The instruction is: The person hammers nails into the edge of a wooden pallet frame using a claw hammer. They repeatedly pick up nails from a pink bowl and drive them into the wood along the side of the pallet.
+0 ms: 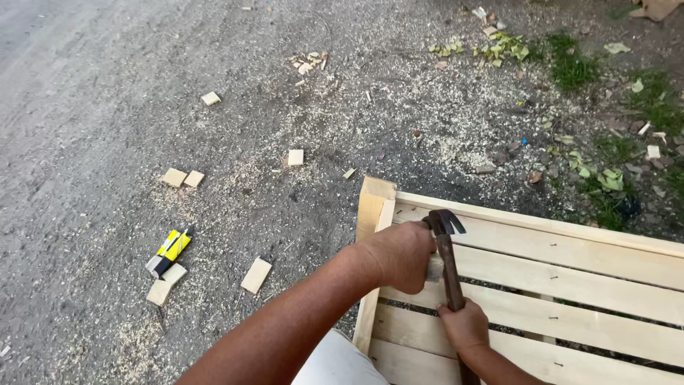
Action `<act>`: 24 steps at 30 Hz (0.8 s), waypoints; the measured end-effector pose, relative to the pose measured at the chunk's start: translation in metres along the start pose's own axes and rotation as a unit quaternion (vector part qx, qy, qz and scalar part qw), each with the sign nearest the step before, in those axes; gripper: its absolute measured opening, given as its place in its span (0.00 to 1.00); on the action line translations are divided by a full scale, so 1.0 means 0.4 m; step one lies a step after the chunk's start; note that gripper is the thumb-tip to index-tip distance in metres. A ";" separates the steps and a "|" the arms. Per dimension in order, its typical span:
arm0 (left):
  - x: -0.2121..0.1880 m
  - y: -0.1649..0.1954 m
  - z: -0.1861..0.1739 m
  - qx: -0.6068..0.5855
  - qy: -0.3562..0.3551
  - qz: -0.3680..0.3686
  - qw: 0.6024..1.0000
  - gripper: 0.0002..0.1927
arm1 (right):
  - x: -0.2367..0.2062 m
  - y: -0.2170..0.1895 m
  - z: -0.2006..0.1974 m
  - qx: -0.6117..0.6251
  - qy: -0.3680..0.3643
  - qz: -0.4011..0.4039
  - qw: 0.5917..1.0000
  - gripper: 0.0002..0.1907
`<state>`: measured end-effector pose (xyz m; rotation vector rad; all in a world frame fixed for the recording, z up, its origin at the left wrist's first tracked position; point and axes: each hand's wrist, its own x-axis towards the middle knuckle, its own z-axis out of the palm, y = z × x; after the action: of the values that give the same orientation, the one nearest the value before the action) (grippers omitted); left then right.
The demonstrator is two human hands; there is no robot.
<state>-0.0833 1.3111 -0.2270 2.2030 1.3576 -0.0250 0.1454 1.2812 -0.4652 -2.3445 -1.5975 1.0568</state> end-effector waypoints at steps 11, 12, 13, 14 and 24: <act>-0.083 0.132 0.142 -0.048 0.115 -0.072 0.990 0.11 | -0.020 0.004 -0.019 0.073 -0.018 0.001 0.997 0.19; -0.090 0.139 0.155 -0.055 0.122 -0.076 0.988 0.11 | -0.025 0.020 -0.020 0.077 -0.008 -0.043 0.996 0.21; -0.096 0.140 0.163 -0.061 0.129 -0.082 0.986 0.11 | -0.035 0.040 -0.019 0.080 0.001 -0.090 0.993 0.25; -0.099 0.134 0.167 -0.063 0.134 -0.085 0.985 0.12 | -0.043 0.054 -0.017 0.084 0.009 -0.139 0.987 0.30; -0.123 0.094 0.188 -0.028 0.167 -0.091 0.981 0.14 | -0.100 0.052 -0.036 0.153 -0.039 -0.049 0.986 0.20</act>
<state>-0.0567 1.2234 -0.2600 2.0950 1.7143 0.3250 0.1620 1.2419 -0.4448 -2.0291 -1.4369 1.2825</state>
